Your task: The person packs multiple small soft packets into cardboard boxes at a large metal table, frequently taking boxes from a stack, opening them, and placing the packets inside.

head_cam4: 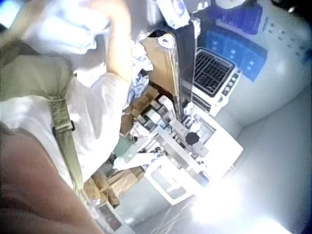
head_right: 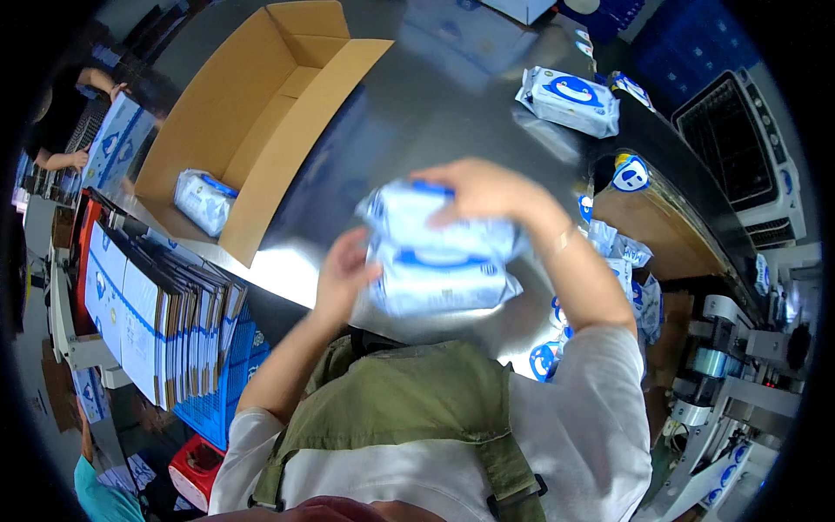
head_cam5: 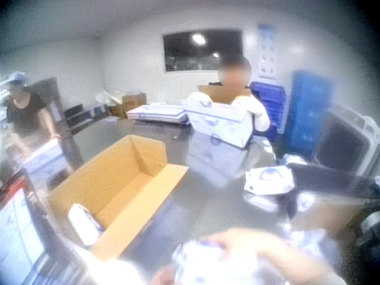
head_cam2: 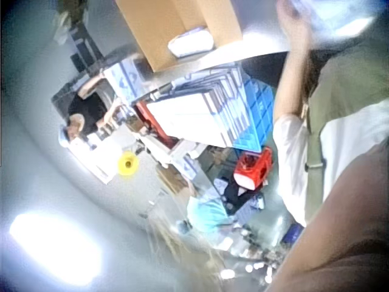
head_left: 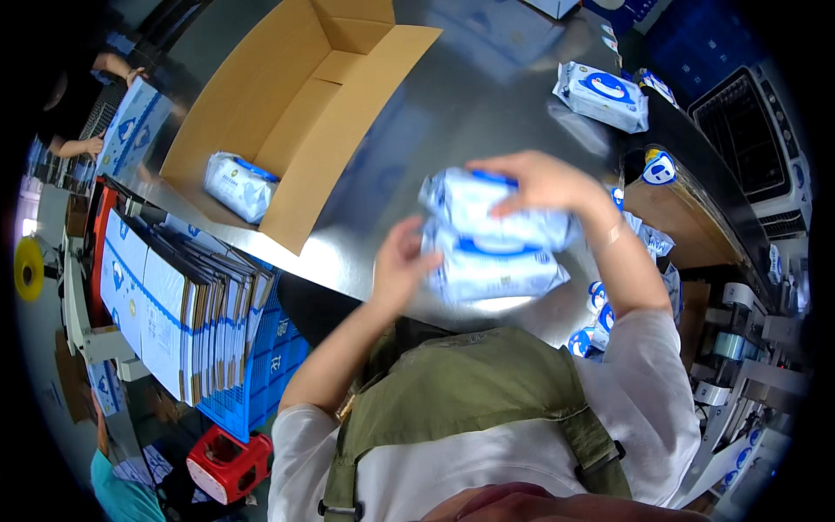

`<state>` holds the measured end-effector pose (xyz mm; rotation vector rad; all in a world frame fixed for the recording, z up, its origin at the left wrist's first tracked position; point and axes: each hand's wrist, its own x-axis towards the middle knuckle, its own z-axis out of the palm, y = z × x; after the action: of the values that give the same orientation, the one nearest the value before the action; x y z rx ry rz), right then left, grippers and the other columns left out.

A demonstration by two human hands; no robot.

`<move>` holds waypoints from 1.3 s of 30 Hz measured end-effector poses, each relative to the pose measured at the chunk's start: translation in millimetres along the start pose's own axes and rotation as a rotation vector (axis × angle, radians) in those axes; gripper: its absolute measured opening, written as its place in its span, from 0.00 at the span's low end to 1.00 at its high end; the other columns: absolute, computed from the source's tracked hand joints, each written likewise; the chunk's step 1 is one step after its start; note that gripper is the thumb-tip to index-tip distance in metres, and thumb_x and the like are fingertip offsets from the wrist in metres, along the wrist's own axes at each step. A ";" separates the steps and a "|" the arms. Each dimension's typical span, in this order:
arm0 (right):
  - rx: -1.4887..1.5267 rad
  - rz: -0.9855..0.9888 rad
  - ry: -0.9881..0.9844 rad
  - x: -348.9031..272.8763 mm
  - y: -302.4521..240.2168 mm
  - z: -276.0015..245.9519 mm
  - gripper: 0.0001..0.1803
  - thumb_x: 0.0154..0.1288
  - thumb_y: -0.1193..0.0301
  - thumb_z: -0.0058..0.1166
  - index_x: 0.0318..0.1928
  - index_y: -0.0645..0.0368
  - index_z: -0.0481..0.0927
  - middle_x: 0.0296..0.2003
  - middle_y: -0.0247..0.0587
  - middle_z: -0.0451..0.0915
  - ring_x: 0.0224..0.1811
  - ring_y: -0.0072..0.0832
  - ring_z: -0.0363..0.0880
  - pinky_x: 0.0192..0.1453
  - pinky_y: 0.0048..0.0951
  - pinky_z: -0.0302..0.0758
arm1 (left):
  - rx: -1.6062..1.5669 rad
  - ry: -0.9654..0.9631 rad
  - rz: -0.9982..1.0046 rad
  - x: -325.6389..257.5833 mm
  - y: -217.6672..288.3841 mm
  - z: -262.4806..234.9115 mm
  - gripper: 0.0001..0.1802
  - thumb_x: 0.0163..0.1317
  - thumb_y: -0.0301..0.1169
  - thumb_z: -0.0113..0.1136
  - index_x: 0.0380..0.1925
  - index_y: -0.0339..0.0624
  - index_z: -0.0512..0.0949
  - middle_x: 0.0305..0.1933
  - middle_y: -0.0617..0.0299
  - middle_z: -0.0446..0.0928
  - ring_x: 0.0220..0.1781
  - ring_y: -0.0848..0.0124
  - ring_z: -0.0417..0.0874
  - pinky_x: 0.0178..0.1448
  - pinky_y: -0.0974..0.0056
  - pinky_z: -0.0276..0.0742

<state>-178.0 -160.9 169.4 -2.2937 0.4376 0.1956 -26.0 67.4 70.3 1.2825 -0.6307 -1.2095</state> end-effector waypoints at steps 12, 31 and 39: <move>0.781 0.129 0.125 -18.3 83.3 2.3 0.43 0.49 0.64 0.68 0.66 0.61 0.67 0.61 0.45 0.72 0.63 0.32 0.70 0.66 0.28 0.64 | 1.372 -0.053 0.858 14.9 26.4 72.9 0.55 0.34 0.42 0.77 0.66 0.46 0.63 0.73 0.42 0.52 0.76 0.47 0.48 0.71 0.30 0.41; 0.860 -0.086 0.665 24.1 123.1 121.2 0.16 0.69 0.61 0.53 0.46 0.60 0.82 0.33 0.34 0.82 0.31 0.19 0.77 0.38 0.24 0.75 | 1.635 -0.475 0.390 27.1 94.5 56.2 0.71 0.18 0.53 0.82 0.69 0.46 0.58 0.75 0.41 0.48 0.77 0.45 0.46 0.73 0.32 0.36; 0.506 -0.059 0.864 -14.1 109.2 84.4 0.18 0.60 0.68 0.60 0.50 0.60 0.79 0.42 0.42 0.81 0.45 0.31 0.80 0.48 0.30 0.77 | 1.526 -0.328 0.693 77.2 66.4 90.2 0.43 0.56 0.65 0.51 0.58 0.40 0.70 0.57 0.51 0.71 0.66 0.53 0.66 0.72 0.38 0.44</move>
<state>-231.9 -165.6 41.6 -1.7808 0.7412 -0.8714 -61.6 -46.9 135.1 1.7459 -2.2657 -0.1661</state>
